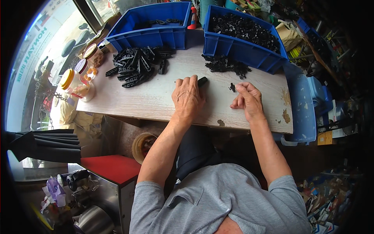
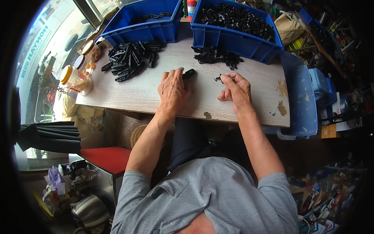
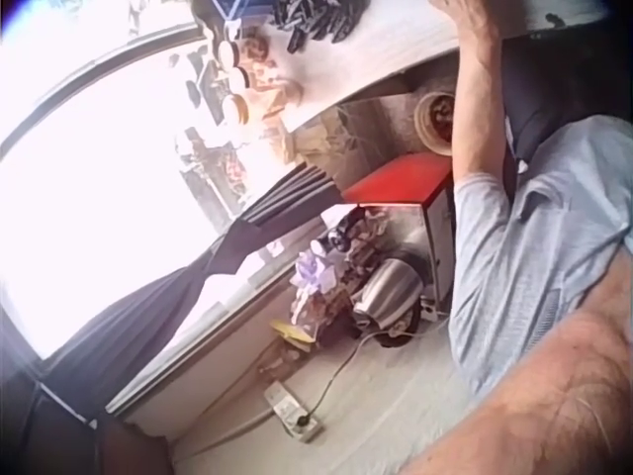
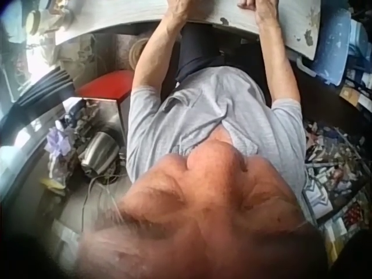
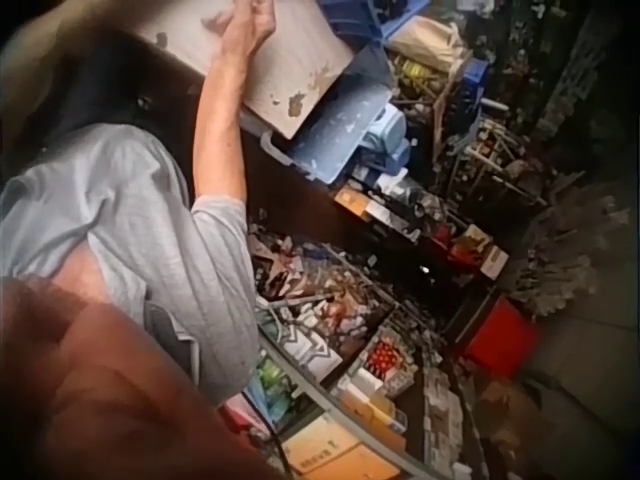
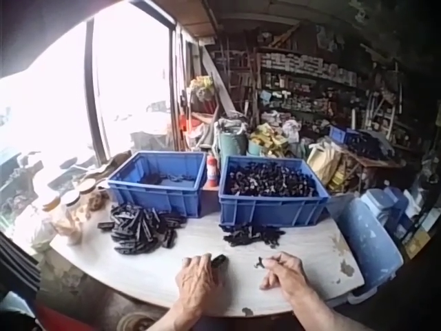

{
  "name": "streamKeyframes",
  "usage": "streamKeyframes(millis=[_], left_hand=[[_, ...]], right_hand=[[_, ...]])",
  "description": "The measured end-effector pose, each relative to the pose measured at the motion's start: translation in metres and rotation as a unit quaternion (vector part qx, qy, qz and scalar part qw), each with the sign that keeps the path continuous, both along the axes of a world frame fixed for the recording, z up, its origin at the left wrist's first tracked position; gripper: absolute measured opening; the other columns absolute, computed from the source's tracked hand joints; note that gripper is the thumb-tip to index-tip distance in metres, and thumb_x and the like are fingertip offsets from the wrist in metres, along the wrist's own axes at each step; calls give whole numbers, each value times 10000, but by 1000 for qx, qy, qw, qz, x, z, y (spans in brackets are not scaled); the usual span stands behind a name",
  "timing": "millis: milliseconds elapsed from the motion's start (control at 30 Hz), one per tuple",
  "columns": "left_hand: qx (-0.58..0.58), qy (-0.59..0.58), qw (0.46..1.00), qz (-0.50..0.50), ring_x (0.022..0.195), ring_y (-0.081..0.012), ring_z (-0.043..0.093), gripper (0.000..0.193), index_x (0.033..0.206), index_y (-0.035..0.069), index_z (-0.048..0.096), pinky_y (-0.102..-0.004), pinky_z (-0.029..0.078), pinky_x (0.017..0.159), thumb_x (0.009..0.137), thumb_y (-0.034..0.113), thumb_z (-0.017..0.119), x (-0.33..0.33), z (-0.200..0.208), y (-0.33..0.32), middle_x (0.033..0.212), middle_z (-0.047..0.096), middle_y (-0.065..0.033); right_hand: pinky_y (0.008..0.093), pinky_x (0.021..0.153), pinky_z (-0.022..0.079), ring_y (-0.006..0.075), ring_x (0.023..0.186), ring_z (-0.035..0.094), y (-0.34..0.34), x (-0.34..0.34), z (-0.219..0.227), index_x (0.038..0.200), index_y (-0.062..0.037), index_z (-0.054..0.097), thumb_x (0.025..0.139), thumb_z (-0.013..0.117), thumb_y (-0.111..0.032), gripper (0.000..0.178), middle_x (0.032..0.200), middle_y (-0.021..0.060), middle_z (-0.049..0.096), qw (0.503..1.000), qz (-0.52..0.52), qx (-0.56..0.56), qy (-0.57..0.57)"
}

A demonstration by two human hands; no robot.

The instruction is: Assembling small black plastic parts by manually inserting tiny pins or components into them at a workstation.

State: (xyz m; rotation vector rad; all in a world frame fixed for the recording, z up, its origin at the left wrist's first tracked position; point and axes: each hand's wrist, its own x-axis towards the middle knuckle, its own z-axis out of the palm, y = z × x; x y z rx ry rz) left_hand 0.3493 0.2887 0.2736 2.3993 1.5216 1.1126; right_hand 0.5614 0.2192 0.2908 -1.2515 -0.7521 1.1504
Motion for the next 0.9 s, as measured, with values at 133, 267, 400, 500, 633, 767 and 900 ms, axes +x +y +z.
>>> streamKeyframes(millis=[133,267,400,500,633,767,900], left_hand=[[35,-12,999,29,903,-334,586,216,1005,110,648,-437,497,766,793,110,691,-2,-4,-2,939,655,-110],[-22,-128,991,-35,778,-270,608,223,1026,71,625,-395,489,715,826,98,720,6,1,-16,854,660,-81],[-266,-480,823,-146,683,-62,556,239,1057,13,616,-229,471,585,868,88,741,22,-11,-32,826,633,-22],[-343,-568,723,-191,660,-58,569,209,1052,13,620,-218,477,568,880,61,728,36,0,-45,836,645,-14],[-370,-580,689,-228,647,-56,580,219,1049,-22,626,-206,486,582,867,37,732,45,-6,-41,821,666,-31],[-373,-560,706,-223,654,-62,586,220,1039,-34,633,-208,494,598,856,31,736,50,-10,-35,809,672,-35],[-386,-541,714,-222,669,-66,597,224,1038,-39,639,-210,499,613,849,33,733,49,-12,-31,799,673,-41]], right_hand=[[370,534,594,133,469,572,-3,-7,2,935,-118,653,898,722,-235,140,512,-8,509,1000,-3,7,15],[407,583,608,137,502,587,-5,-7,3,964,-118,657,905,714,-225,134,522,-3,520,998,23,31,44],[367,571,587,132,496,564,-4,-22,9,959,-98,670,890,738,-204,144,525,-7,497,992,19,51,117],[312,569,553,105,516,547,-2,-18,2,963,-97,682,887,746,-186,133,594,-19,549,992,38,76,96],[199,548,442,66,546,526,1,-18,-4,968,-106,696,898,742,-186,116,720,-34,622,993,46,81,77],[175,538,403,38,578,511,4,-13,-10,946,-105,715,878,767,-170,108,798,-51,640,994,57,72,62],[175,547,412,37,622,535,9,-13,-13,951,-99,713,881,766,-167,111,799,-47,643,994,67,69,49]])
